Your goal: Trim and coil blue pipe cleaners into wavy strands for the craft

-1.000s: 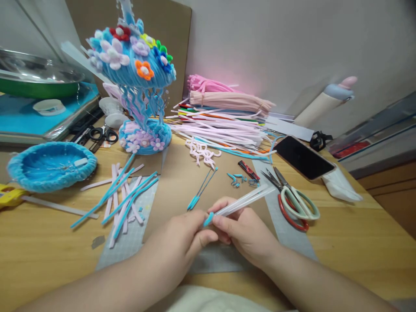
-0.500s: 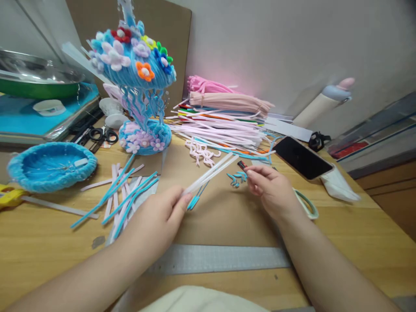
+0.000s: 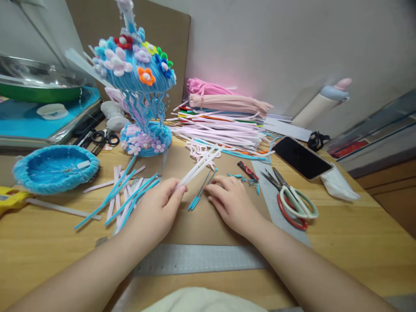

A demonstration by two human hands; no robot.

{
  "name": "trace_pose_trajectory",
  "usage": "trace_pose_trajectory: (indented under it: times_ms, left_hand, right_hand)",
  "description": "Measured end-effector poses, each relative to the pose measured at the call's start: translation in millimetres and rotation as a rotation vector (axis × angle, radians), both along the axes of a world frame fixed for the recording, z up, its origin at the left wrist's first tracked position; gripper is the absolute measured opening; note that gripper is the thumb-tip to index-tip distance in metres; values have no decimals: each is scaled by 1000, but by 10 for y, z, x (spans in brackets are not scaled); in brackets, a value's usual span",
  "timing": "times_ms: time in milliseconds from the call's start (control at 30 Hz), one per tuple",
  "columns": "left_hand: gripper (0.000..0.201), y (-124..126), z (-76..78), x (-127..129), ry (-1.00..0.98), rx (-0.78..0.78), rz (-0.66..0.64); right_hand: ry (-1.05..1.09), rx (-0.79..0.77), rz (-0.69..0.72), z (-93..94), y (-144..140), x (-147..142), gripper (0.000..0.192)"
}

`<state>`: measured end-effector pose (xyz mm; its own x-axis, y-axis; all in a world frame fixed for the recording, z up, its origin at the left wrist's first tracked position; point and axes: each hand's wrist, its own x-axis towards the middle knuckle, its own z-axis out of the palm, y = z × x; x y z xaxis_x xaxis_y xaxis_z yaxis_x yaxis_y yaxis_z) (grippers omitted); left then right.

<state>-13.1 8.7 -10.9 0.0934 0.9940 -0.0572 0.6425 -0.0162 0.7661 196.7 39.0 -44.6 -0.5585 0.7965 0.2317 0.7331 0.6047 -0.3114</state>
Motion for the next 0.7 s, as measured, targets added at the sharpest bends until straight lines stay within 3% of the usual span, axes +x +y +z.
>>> trace_pose_trajectory:
  times_ms: [133, 333, 467, 700]
  left_hand:
    - [33, 4, -23, 29, 1, -21, -14]
    - [33, -14, -71, 37, -26, -36, -34]
    - [32, -26, -108, 61, -101, -69, -44]
    - [36, 2, -173, 78, -222, -88, -11]
  right_hand:
    - [-69, -18, 12, -14, -10, -57, 16]
    - [-124, -30, 137, 28, 7, -47, 14]
    - [-137, 31, 202, 36, 20, -45, 11]
    - [-84, 117, 189, 54, 30, -13, 24]
